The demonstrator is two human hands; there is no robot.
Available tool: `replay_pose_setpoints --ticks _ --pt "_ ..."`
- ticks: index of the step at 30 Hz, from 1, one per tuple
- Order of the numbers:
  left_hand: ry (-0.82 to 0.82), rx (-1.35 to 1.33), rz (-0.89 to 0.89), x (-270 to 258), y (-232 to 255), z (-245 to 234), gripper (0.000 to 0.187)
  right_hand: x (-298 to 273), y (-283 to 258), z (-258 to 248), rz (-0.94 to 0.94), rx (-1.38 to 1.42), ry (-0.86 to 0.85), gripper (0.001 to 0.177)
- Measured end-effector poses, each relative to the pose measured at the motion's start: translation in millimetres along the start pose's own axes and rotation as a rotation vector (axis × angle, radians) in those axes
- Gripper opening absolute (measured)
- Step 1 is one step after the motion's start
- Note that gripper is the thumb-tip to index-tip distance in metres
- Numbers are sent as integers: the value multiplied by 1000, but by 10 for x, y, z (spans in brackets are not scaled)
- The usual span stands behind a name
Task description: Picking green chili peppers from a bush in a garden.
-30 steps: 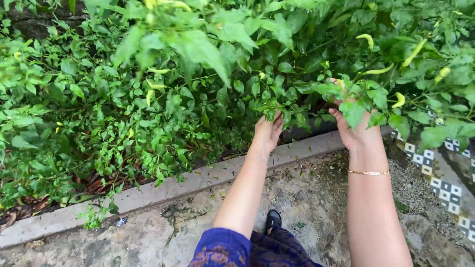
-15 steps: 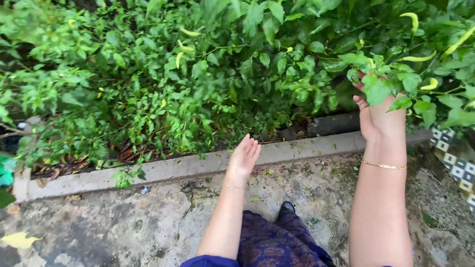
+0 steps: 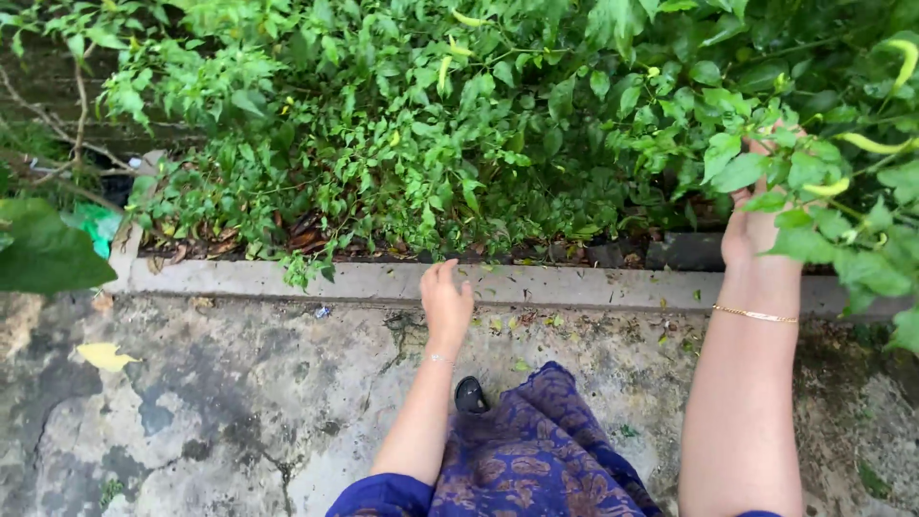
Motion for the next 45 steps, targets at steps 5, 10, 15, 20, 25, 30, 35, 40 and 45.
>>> replay_pose_setpoints --ticks 5,10,15,20,25,30,35,40,45 --pt "233 -294 -97 -37 155 -640 38 -136 181 177 -7 -48 28 27" --pt "473 -397 19 169 697 -1187 42 -338 164 12 -55 -47 75 30" --pt "627 -453 171 289 895 -1373 48 -550 305 -25 -68 -76 110 33" --pt "481 -457 218 221 1022 -1379 42 -1536 185 327 107 -185 86 40" --pt "422 -661 208 450 905 -1392 47 -1821 585 814 152 -274 16 38" --pt "385 -622 271 985 396 -1869 51 -1842 973 2141 143 -307 -106 39" --pt "222 -503 294 1236 -359 -2099 34 -1442 1795 2899 72 -443 -155 85" --pt "128 -430 292 1380 -741 -2012 34 -1408 1791 2941 -83 -431 21 37" --pt "-66 -479 282 1410 -743 -1989 31 -1538 1480 2856 -125 -513 118 18"
Point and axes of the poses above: each hand's wrist, its own x-axis towards the middle knuckle, its own z-axis out of the palm, y = z × x, the point moved 5 cm from there along x, towards the middle knuckle, and after that the axes turned 6 degrees about x, right-handed, at the moved point
